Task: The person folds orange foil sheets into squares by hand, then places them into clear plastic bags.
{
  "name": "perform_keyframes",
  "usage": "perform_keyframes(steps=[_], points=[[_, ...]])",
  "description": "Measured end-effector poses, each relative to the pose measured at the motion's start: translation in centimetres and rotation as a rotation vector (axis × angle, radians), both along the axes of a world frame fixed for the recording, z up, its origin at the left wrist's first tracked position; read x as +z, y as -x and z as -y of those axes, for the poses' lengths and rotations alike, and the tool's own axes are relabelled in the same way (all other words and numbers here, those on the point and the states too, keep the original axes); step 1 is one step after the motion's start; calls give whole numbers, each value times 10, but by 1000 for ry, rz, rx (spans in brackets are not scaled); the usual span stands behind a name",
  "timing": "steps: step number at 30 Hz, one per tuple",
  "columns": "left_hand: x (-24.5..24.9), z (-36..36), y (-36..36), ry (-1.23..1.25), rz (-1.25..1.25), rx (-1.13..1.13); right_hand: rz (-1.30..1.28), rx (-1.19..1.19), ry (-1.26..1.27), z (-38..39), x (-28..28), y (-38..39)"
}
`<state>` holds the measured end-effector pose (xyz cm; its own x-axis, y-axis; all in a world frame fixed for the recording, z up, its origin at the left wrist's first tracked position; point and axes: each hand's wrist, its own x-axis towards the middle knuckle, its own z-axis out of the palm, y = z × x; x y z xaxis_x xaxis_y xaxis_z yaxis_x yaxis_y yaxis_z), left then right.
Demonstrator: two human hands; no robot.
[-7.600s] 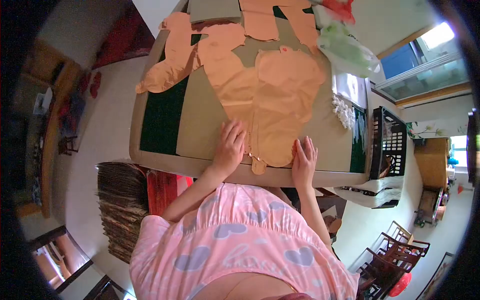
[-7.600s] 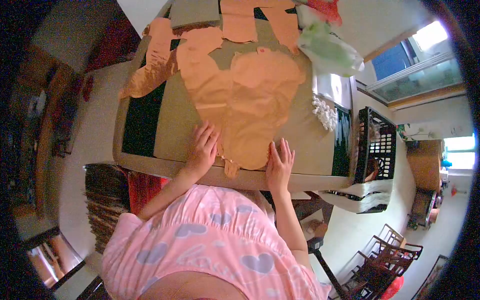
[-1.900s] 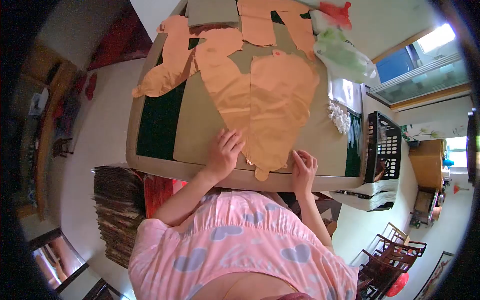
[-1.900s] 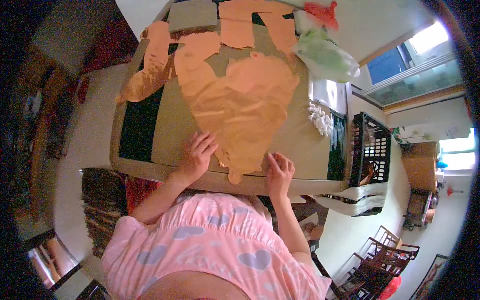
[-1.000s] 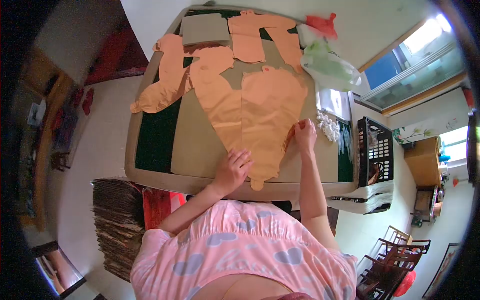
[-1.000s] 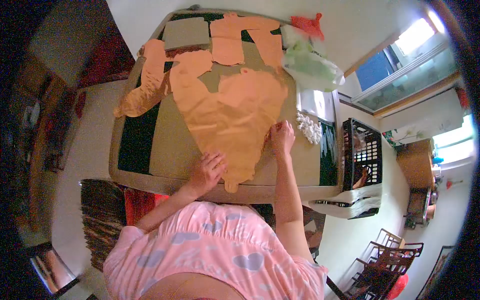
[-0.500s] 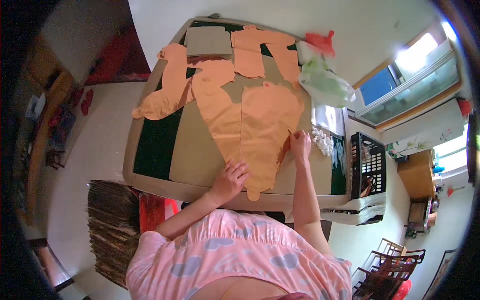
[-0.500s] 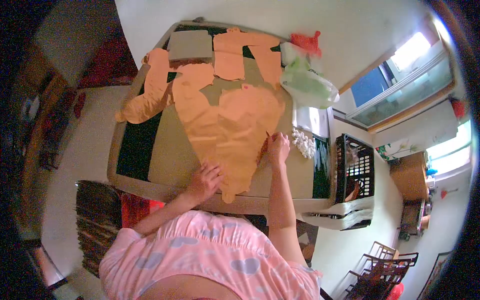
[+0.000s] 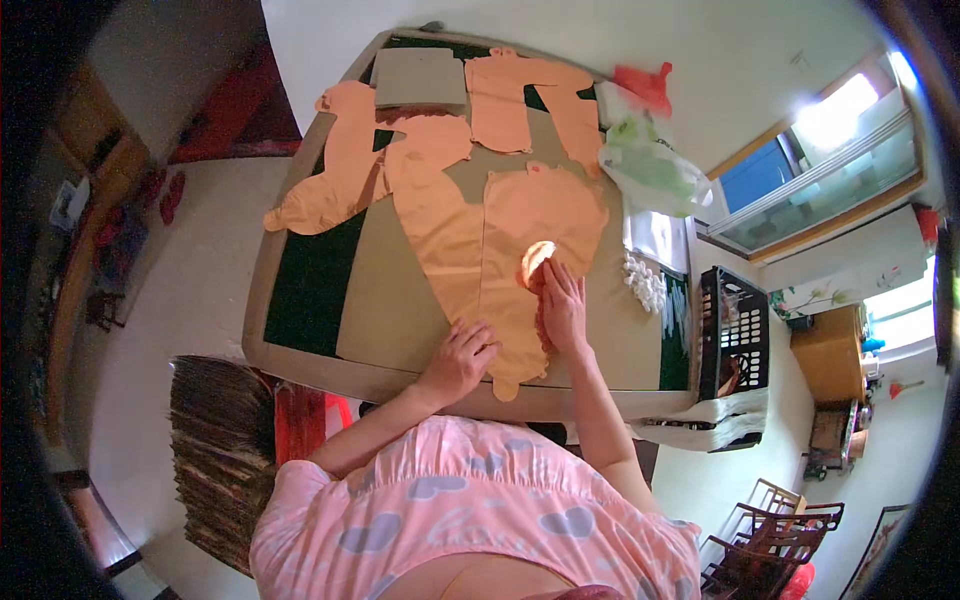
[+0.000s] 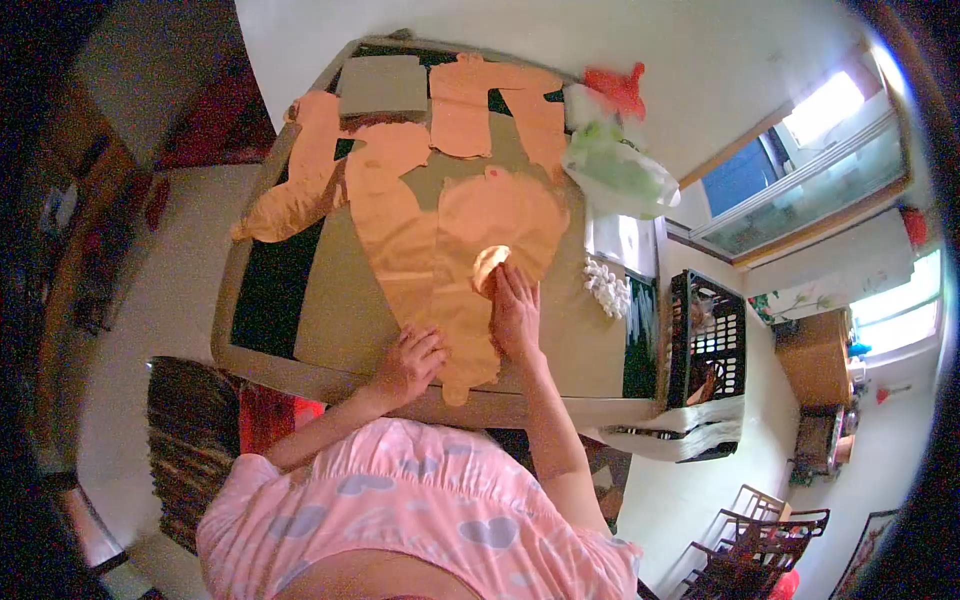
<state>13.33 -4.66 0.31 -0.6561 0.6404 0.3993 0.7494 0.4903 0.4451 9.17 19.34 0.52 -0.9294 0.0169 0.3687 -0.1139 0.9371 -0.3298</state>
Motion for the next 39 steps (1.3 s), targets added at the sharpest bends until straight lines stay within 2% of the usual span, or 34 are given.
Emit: perform_keyframes(steps=[8, 10, 13, 16, 21, 22, 25, 26, 28, 30, 33, 34, 37, 39], points=[[23, -8, 13, -102, 65, 35, 60, -5, -18, 12, 14, -5], [45, -24, 42, -163, -11, 10, 79, -9, -39, 12, 13, -5], [43, -62, 89, -149, -50, -4, 77, 4, -43, 11, 11, -4], [18, -91, 127, 81, -32, -16, 59, 16, -34, 12, 16, -4], [1, -91, 137, 205, 14, -9, 87, 2, 31, 10, 15, -4], [1, -88, 137, 243, 11, -15, -29, 28, 67, 5, 12, -1], [-4, -91, 137, 221, -47, 9, 44, -101, 442, -26, 23, 24], [-4, -90, 135, 211, -39, 5, -57, -197, 352, -43, 16, 46], [4, -88, 134, 190, -30, 4, -75, -249, 261, -79, 26, 85], [-4, -90, 134, 202, -4, 5, -167, -271, 209, -120, 5, 129], [-2, -90, 135, 212, 15, 10, 265, -614, 122, -139, 17, 166], [-1, -90, 135, 213, 24, 9, 254, -687, 163, -142, 14, 172], [-6, -90, 135, 227, -10, 21, 301, -633, 251, -143, 24, 176], [-7, -92, 133, 279, -25, 46, 230, -558, 225, -131, 43, 169]])
